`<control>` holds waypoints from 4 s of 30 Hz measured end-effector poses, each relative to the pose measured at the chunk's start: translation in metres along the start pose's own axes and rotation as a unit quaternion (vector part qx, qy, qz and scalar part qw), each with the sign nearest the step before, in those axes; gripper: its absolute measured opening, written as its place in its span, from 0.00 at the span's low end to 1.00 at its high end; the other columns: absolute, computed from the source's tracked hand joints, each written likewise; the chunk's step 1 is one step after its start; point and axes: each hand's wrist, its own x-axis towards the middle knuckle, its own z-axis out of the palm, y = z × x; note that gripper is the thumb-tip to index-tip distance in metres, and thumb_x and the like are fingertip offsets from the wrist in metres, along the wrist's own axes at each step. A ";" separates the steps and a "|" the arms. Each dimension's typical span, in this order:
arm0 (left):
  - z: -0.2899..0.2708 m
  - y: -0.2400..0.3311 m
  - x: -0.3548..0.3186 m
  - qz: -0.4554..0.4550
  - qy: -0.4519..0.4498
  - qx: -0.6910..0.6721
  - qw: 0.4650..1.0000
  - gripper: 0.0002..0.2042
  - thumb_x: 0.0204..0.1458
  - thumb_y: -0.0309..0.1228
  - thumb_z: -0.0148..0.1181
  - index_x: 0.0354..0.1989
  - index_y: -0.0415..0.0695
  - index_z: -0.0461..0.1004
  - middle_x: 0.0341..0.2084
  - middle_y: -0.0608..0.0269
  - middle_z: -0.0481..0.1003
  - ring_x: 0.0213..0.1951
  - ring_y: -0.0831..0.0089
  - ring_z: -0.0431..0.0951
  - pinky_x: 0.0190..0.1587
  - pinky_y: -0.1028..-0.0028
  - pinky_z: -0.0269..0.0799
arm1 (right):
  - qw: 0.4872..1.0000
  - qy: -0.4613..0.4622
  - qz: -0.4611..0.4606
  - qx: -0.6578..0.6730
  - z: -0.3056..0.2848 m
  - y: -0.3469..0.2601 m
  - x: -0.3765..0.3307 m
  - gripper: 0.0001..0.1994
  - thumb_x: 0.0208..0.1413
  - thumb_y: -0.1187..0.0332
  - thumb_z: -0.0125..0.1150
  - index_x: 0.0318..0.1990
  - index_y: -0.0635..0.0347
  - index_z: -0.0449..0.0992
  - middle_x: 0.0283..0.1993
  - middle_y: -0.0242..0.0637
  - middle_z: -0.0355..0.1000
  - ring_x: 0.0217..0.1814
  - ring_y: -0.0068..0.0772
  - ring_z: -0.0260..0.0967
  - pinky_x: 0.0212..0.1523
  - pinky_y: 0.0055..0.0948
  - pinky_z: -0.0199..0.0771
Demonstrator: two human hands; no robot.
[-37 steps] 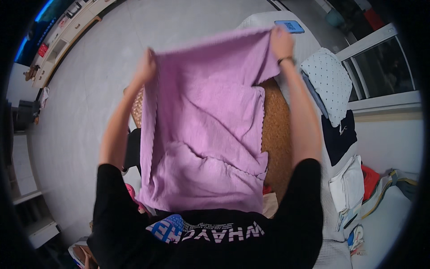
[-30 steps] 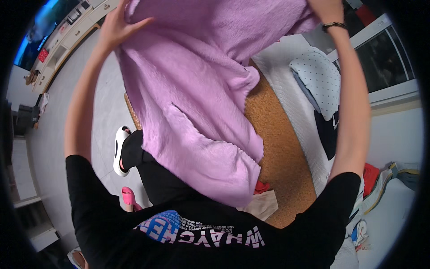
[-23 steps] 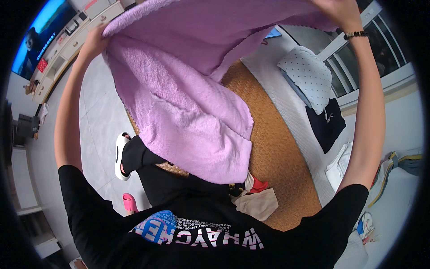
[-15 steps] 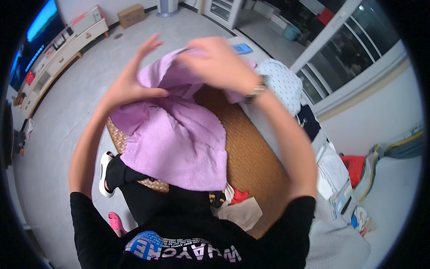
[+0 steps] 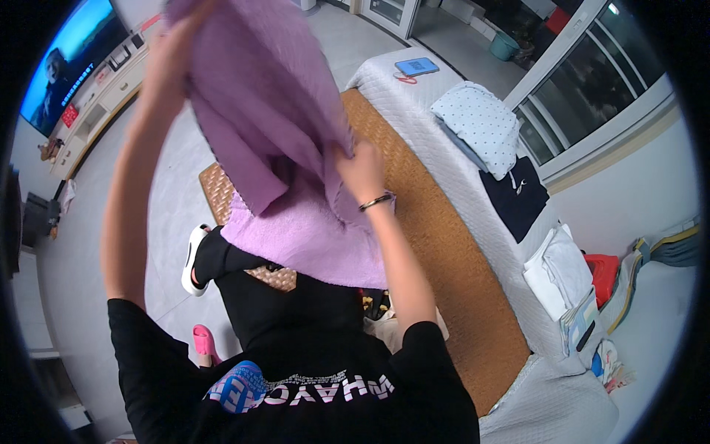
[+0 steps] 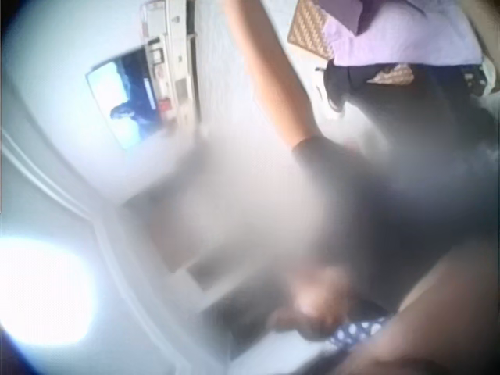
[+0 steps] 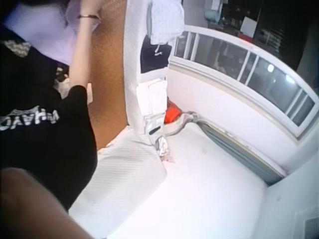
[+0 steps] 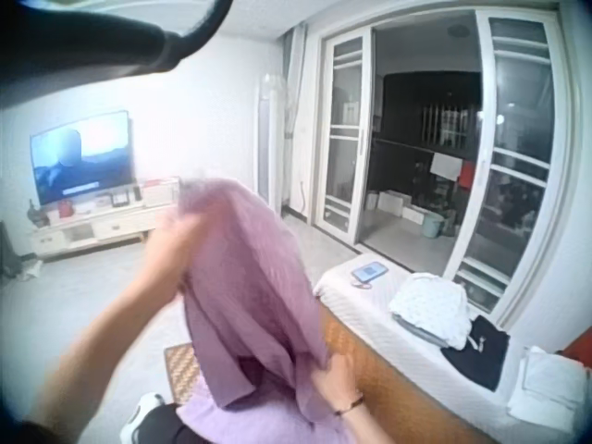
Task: The person sits on a woven mat and folds several items of clothing by hand. They fold a striped towel, a purple towel, a white bra, and a black floral shirt, placing each finished item into a neat stack on the mat.
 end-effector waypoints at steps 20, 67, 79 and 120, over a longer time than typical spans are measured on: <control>-0.180 -0.062 -0.268 -0.327 -0.717 0.472 0.395 0.37 0.39 0.46 0.70 0.59 0.43 0.65 0.31 0.55 0.77 0.35 0.60 0.78 0.39 0.65 0.74 | 0.636 -0.754 0.043 -0.157 -0.207 -0.002 -0.125 0.23 0.44 0.53 0.70 0.43 0.59 0.78 0.32 0.42 0.76 0.33 0.37 0.74 0.35 0.31 0.73; -0.009 -0.049 0.025 0.233 -0.233 0.716 0.616 0.15 0.37 0.28 0.60 0.37 0.41 0.75 0.33 0.44 0.76 0.38 0.48 0.77 0.38 0.57 0.74 | 0.855 -0.069 -0.360 -0.367 -0.111 -0.042 0.118 0.10 0.36 0.70 0.53 0.28 0.66 0.72 0.33 0.52 0.69 0.35 0.53 0.69 0.36 0.44 0.72; -0.079 0.037 -0.003 0.303 -0.125 0.557 0.763 0.12 0.47 0.33 0.59 0.39 0.42 0.75 0.33 0.52 0.79 0.35 0.59 0.79 0.36 0.64 0.74 | 0.868 -0.361 -0.335 -0.062 0.122 -0.178 -0.028 0.12 0.42 0.65 0.56 0.32 0.65 0.73 0.33 0.50 0.72 0.37 0.46 0.71 0.37 0.40 0.73; -0.146 -0.116 -0.300 -0.592 -0.526 0.243 0.560 0.50 0.43 0.45 0.71 0.65 0.26 0.46 0.59 0.42 0.63 0.62 0.60 0.63 0.62 0.66 0.61 | 0.658 -0.729 0.134 -0.132 -0.141 0.031 -0.137 0.21 0.52 0.56 0.65 0.46 0.65 0.76 0.41 0.40 0.78 0.41 0.30 0.74 0.44 0.27 0.73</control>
